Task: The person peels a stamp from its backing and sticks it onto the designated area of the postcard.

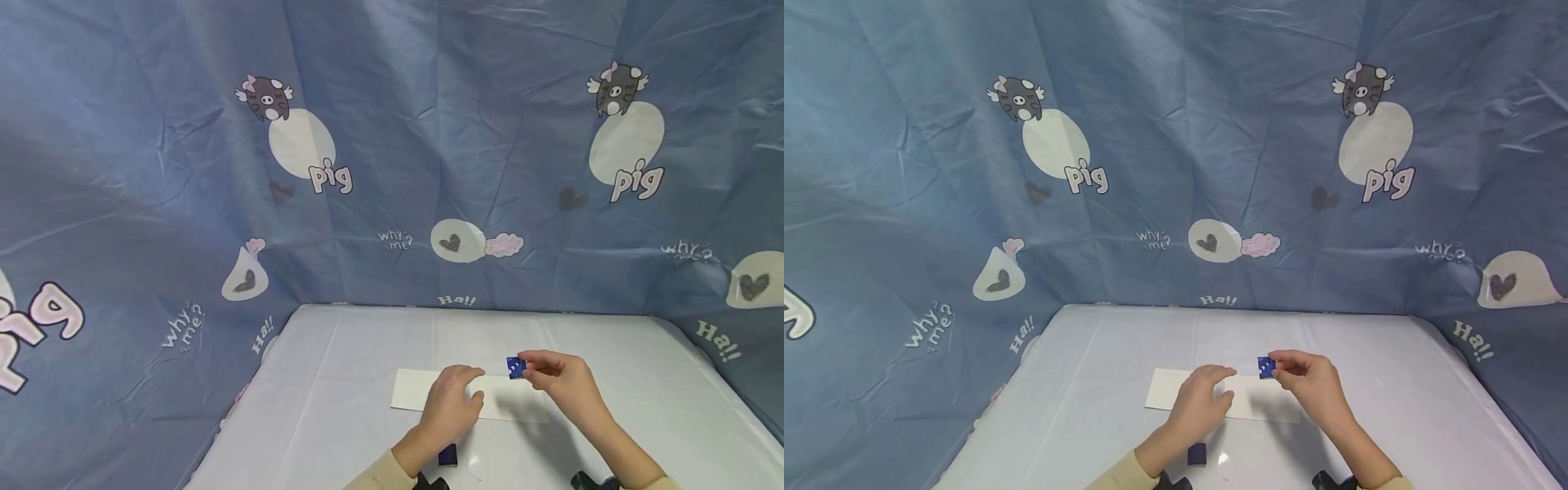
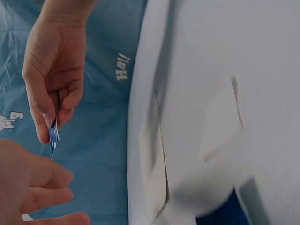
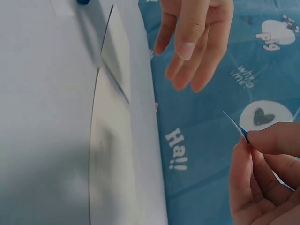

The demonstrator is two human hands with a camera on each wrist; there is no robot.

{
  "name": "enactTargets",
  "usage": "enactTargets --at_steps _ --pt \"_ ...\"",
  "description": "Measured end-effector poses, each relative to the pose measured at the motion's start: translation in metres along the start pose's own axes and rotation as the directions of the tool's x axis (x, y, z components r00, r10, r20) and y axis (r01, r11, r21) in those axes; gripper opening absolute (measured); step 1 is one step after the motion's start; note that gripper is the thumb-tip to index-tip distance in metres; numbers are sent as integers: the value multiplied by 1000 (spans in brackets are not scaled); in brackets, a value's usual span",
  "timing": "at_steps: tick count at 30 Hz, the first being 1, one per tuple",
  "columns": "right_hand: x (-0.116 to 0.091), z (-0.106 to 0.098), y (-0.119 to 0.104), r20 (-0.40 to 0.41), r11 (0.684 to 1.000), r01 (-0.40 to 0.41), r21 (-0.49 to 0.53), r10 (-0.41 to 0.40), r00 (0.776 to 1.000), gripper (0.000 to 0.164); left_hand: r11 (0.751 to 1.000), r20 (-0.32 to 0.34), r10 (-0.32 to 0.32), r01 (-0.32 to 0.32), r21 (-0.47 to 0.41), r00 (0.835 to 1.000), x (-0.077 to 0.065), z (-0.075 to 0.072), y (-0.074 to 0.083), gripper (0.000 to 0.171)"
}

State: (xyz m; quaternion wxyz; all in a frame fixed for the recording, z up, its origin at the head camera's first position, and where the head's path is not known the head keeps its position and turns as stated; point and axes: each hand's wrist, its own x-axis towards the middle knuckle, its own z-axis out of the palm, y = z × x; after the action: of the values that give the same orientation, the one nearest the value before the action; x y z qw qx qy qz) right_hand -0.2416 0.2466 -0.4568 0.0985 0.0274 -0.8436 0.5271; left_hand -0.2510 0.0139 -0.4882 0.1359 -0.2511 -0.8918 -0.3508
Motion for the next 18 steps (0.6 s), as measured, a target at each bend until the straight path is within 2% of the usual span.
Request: enactTargets --at_steps 5,8,13,18 --pt "6 -5 10 9 1000 -15 -8 15 1000 29 984 31 73 -77 158 997 4 4 -11 37" --pt "9 -7 18 18 999 -36 -10 36 999 29 971 71 78 -92 222 994 5 6 -17 42" --pt "13 -9 29 29 997 -72 -25 72 997 29 958 156 57 -98 271 986 7 8 -21 46" --pt "13 -10 38 26 992 -88 -93 90 996 27 952 219 33 -98 291 975 7 11 -24 46"
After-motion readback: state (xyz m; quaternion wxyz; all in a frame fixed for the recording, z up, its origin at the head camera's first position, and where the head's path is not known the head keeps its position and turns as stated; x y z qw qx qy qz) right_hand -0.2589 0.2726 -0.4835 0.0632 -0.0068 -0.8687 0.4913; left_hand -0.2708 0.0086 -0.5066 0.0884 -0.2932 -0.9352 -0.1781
